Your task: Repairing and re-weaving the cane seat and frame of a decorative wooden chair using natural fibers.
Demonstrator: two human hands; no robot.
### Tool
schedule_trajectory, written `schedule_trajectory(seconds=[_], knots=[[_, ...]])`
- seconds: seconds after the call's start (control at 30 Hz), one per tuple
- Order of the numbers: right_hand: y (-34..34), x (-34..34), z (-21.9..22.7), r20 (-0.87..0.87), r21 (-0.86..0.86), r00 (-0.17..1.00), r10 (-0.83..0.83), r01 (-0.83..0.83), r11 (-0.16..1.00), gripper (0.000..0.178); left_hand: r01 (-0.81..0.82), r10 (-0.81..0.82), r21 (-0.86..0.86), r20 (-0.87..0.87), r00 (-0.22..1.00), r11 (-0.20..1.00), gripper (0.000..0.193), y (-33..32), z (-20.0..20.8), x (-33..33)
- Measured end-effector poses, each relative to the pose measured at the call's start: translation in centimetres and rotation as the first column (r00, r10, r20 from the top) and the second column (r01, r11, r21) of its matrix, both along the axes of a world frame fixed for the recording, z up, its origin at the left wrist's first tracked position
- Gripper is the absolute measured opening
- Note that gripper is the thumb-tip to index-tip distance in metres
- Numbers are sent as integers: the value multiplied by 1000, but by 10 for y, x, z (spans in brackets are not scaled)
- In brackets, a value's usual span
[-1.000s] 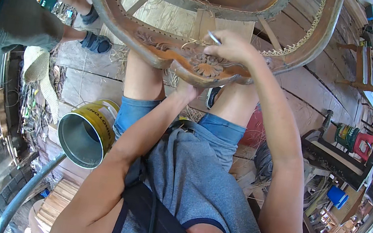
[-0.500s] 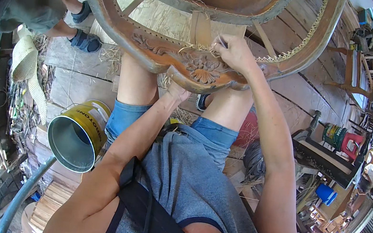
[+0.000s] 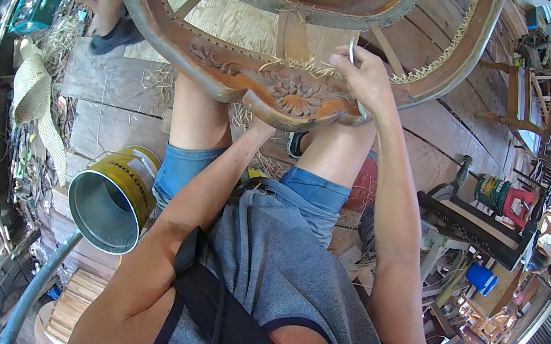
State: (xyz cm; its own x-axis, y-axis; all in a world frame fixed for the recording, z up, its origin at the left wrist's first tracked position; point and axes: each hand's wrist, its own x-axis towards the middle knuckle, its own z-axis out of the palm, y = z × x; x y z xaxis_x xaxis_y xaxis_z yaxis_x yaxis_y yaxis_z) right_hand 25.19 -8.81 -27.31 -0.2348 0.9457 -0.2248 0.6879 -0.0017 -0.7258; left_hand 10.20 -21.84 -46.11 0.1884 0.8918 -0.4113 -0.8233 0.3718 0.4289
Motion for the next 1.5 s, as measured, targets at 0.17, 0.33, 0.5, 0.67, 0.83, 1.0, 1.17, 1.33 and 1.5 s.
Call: schedule_trajectory(seconds=[0.17, 0.33, 0.5, 0.67, 0.83, 1.0, 1.17, 1.33, 1.5], knots=[[-38, 6, 36, -519, -460, 729, -446, 202, 865, 28, 40, -36, 57, -66, 997, 998, 51, 1, -2, -1], [-96, 16, 47, -626, -614, 634, -455, -41, 788, 22, 890, -281, -104, -959, 29, 445, 41, -3, 66, -6], [-154, 26, -1, -438, -819, 874, -210, -292, 493, 32, 931, -317, -349, -876, -364, -105, 31, -12, 170, -55], [-185, 10, -65, -413, -800, 677, -609, 49, 598, 46, 892, -133, -43, -991, 19, 450, 26, 41, 240, -72], [-164, -26, -85, -426, -855, 568, -704, 1, 519, 34, 775, 462, 167, -869, -177, 609, 32, 110, 161, -81], [-132, -9, -114, -506, -852, -83, -859, -110, 512, 27, 709, 133, -166, -929, -346, 685, 51, 126, 175, -71], [-77, 28, -179, -623, -754, -437, -649, 113, 647, 61, 786, 373, -162, -811, -450, 596, 89, 84, 179, -57], [-51, 27, -159, -716, -671, -354, -602, 111, 733, 71, 693, 201, -158, -891, -408, 703, 81, 106, 165, -56], [-58, 12, -64, -759, -616, -417, -500, 213, 758, 60, 734, 65, -256, -923, -378, 629, 87, 114, 212, -51]])
